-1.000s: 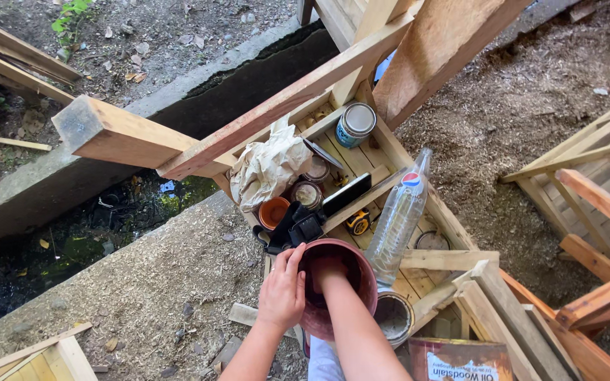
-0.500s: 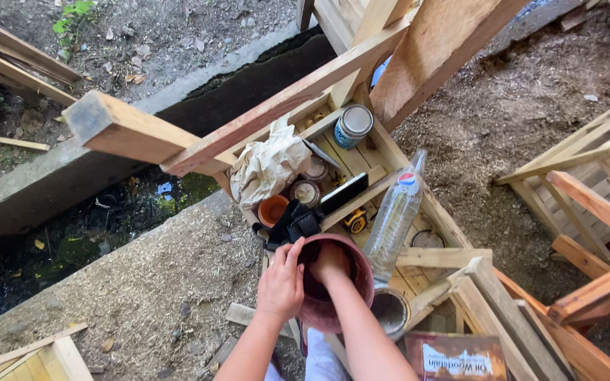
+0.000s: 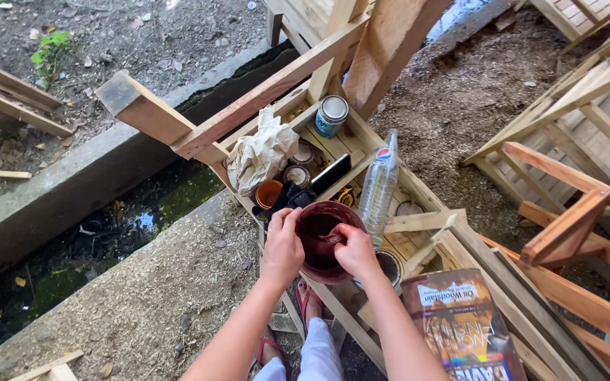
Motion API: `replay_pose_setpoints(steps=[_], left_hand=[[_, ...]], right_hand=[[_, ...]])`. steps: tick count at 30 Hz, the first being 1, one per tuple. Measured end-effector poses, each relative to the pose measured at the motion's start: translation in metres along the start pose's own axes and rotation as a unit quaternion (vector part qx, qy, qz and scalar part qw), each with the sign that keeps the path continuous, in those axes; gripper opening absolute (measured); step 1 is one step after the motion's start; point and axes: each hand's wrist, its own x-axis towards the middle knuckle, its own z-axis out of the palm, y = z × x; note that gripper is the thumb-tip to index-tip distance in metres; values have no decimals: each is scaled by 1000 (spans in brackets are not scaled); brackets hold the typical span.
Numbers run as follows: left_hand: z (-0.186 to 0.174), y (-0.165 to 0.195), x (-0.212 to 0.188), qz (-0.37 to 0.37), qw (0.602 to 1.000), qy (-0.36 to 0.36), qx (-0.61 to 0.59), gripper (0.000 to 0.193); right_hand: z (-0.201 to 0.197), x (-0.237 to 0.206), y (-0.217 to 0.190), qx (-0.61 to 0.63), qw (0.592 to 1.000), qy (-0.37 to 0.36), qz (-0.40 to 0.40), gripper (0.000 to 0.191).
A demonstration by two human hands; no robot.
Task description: The person dips a cloth into a bowl of reddish-brown wood stain and wipes it onto a slatted wooden furniture frame, covering the top surface and rails. They reposition the frame and continue wiping the stain across the boards and edges.
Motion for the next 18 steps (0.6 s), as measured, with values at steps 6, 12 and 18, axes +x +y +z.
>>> replay_pose_setpoints(steps=[6, 12, 18], left_hand=[[24, -9, -19, -52, 985, -130, -96, 52], [28, -10, -14, -102, 980, -152, -82, 94], [30, 5, 5, -163, 958, -176, -154, 84]], right_hand=[[-36, -35, -54, 86, 995, 46, 14, 23], [-67, -37, -95, 220, 975, 16, -23, 21], [-86, -32, -85, 381, 922, -68, -5, 30]])
